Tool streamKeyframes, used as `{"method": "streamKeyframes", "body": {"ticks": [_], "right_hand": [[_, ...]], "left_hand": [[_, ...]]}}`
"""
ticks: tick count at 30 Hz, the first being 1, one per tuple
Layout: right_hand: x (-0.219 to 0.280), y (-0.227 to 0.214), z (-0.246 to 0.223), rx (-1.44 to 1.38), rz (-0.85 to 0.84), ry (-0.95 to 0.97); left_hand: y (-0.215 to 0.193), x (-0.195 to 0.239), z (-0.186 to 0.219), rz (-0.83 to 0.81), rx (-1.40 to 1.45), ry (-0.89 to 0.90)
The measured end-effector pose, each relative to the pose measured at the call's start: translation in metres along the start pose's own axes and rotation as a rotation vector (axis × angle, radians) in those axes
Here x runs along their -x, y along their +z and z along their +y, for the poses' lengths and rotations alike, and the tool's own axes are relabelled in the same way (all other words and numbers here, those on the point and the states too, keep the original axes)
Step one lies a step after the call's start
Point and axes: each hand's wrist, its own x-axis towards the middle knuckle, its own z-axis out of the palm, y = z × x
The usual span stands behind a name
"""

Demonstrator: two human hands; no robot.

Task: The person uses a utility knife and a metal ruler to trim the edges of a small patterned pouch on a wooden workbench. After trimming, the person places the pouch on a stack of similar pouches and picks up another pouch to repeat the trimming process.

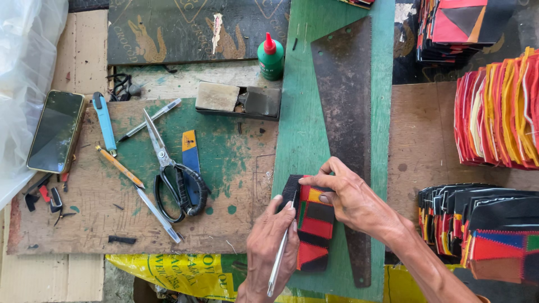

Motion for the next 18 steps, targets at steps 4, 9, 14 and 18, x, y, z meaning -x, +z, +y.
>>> {"method": "streamKeyframes", "body": {"ticks": [4,9,14,18], "right_hand": [[-0.0018,0.0,0.0016,0.008,-0.005,-0.026],[-0.0019,-0.0018,0.0,-0.012,-0.014,-0.011],[-0.0036,-0.0036,-0.0004,-0.009,-0.017,-0.044],[-0.0042,-0.0049,-0.0024,-0.03,-0.04,-0.017]], "left_hand": [[-0.002,-0.0026,0.0019,-0.019,0.068,-0.057],[-0.0005,-0.0054,0.0032,-0.058,0.027,-0.043],[-0.0045,-0.0062,0.0031,-0.097,0.006,0.004],[-0.0065,-0.0072,0.0053,-0.112,-0.014,0.035]]}}
